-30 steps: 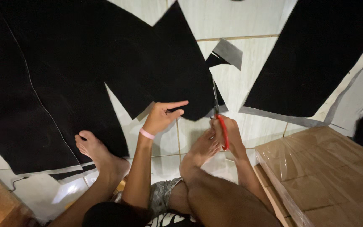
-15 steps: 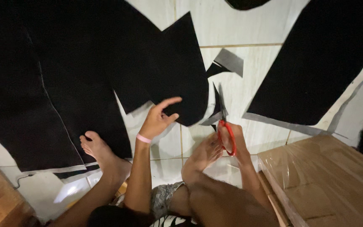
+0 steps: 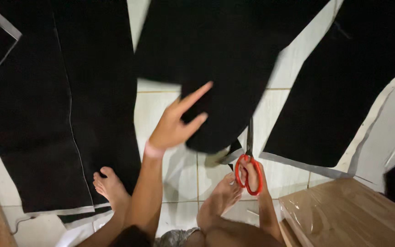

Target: The person sits on a tiled floor and uses red-handled scissors to cut a large piece of black fabric. They follow pre-marked lines and taped edges to separate distinct shapes from the main sheet, moving the cut pieces aside as they progress.

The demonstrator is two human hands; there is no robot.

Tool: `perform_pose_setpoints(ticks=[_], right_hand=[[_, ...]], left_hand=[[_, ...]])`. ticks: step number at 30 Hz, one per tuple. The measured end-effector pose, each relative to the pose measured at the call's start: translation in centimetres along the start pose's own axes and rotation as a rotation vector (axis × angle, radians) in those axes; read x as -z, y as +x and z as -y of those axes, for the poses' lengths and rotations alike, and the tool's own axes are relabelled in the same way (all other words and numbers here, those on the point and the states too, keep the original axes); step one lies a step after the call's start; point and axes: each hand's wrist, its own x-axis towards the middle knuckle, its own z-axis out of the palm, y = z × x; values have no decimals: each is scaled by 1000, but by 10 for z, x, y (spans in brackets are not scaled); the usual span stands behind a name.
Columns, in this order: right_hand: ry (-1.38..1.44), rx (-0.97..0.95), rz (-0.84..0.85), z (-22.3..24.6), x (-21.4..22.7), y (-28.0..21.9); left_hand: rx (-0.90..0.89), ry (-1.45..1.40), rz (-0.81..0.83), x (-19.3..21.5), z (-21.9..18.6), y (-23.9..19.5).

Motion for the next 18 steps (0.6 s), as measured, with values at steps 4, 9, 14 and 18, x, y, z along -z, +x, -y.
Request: perform_pose_setpoints(ticks=[4,9,14,18], right_hand=[[75,2,-54,24,0,18],[77,84,-87,45,-1,26],[133,78,-99,54,-4,38],[10,194,-109,66,-24,49]], left_hand=[[-195,-72,99,-14,40,122],[-58,-102,-43,-58,93,218],[44,139,-84,-86,158,147],[179,-35,-465,-51,167,-17]])
